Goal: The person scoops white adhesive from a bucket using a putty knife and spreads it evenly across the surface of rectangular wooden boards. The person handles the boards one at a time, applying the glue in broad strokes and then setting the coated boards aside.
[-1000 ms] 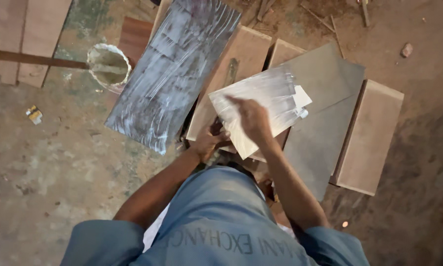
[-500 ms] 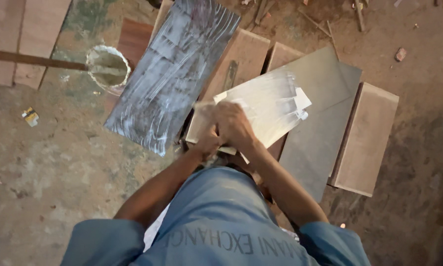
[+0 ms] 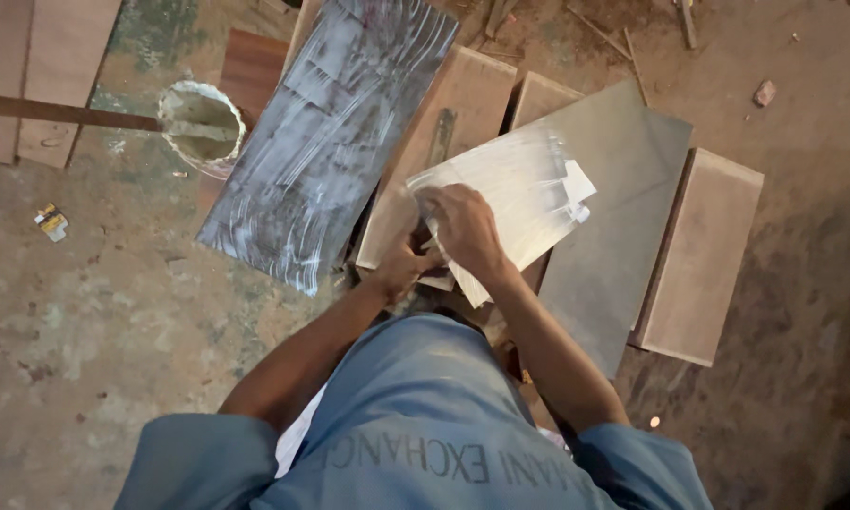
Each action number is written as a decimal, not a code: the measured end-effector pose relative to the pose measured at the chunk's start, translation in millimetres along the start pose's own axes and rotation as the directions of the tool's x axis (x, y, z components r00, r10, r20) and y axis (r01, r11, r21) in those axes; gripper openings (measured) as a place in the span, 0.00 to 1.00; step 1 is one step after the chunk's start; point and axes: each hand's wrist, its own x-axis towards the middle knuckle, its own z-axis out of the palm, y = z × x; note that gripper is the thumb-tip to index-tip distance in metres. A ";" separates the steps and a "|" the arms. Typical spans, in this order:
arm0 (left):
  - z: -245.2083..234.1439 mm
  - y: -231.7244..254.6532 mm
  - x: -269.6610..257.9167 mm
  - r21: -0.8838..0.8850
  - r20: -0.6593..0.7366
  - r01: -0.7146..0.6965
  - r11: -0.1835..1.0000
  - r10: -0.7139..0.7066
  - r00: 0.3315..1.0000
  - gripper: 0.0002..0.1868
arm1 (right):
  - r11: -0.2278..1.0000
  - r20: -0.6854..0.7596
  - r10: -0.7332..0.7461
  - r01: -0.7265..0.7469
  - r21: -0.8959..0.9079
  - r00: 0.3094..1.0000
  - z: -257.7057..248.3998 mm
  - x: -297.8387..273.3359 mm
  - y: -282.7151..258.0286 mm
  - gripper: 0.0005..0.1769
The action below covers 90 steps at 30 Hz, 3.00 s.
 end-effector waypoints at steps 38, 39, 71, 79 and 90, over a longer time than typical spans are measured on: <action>-19.8 -9.2 11.7 -0.205 -0.063 0.121 0.971 -0.136 0.989 0.26 | 0.991 0.160 0.112 -0.121 0.049 0.981 -60.7 -106.2 10.8 0.16; -20.4 -11.4 11.1 -0.240 -0.068 0.136 0.961 -0.156 0.985 0.26 | 0.980 0.138 0.182 -0.191 0.056 0.974 -62.8 -101.8 14.1 0.14; -7.3 11.0 10.6 -0.112 -0.050 0.141 0.984 -0.147 0.988 0.26 | 0.981 -0.291 0.131 -0.167 -0.101 0.948 -59.5 -153.8 64.6 0.12; -3.1 1.8 18.3 -0.141 -0.100 0.158 0.977 -0.173 0.980 0.27 | 0.796 -0.069 0.597 -0.579 0.178 0.799 -25.7 -115.7 101.0 0.16; -8.8 4.9 14.3 -0.115 -0.100 0.156 0.981 -0.168 0.981 0.28 | 0.916 0.243 0.311 -0.358 0.179 0.919 -56.4 -117.0 -8.6 0.14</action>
